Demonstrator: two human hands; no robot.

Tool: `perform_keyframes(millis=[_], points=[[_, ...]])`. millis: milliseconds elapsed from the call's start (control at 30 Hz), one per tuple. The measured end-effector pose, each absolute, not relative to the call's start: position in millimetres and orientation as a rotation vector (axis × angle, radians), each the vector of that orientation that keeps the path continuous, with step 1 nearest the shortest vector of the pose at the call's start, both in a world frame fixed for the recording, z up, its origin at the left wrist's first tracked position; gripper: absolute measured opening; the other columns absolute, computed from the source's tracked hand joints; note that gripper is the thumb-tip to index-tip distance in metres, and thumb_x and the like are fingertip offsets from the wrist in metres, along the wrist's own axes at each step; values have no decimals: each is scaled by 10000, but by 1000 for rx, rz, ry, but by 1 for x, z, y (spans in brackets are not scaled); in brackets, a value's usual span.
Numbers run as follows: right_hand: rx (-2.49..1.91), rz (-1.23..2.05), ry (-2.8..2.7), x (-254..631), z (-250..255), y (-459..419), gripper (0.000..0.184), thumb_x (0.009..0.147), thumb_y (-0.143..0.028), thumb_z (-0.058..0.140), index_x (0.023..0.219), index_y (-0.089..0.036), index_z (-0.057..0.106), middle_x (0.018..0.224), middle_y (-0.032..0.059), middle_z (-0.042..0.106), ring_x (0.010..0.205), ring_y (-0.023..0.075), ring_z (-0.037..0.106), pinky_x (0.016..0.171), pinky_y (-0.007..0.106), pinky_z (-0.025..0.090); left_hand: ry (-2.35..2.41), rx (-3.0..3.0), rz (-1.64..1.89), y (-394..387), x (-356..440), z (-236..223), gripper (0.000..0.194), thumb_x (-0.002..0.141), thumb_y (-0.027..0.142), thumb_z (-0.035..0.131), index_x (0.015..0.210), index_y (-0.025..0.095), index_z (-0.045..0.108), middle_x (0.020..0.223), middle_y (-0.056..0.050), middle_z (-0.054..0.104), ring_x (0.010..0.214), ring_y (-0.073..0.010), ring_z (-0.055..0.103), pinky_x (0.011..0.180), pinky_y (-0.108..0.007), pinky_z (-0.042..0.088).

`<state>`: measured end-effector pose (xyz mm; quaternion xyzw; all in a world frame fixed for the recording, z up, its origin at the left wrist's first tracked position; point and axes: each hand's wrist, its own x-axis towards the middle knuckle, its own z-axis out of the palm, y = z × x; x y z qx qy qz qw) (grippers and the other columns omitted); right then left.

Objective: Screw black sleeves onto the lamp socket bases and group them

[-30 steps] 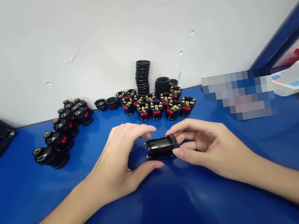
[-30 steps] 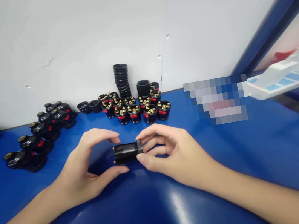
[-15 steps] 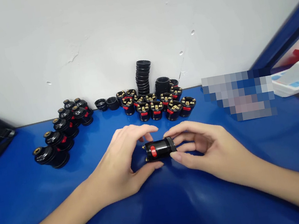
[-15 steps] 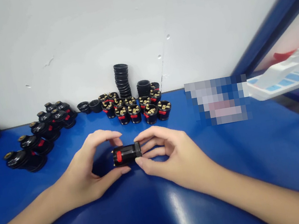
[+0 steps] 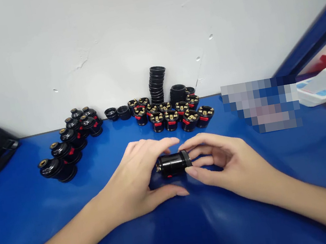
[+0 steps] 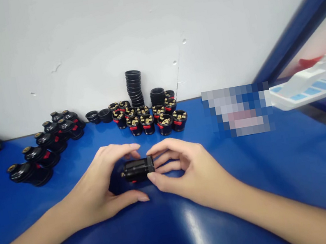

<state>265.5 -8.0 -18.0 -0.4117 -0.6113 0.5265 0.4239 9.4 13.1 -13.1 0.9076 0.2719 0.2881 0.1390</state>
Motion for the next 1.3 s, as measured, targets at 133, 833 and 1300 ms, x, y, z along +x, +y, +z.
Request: perform_keyframes(millis=[133,833,1300], points=[[-1027,1323,-1534,265,-16,-9,320,835,-277,918,1105,-218,757,1001,45,828,857,210,851,819,311,733,910,2561,764,11,9,-11,465,1152,311,525,1581,280,349,1055,-23,718,985,-220,676,987,-435,483],[-1013,1337,-1506,267,-19,-7,334,862,-314,927,1131,-220,753,1028,70,848,906,238,861,861,356,743,863,2483,905,13,7,-17,762,1016,330,768,1608,312,289,1228,-67,639,1129,-256,659,1043,-477,525],[-1035,1318,-1541,266,-18,-8,339,860,-332,921,1136,-224,757,1045,76,844,914,259,860,887,397,739,760,2616,920,15,8,-15,710,1008,295,793,1566,306,355,1300,-89,688,1188,-272,676,1035,-452,495]])
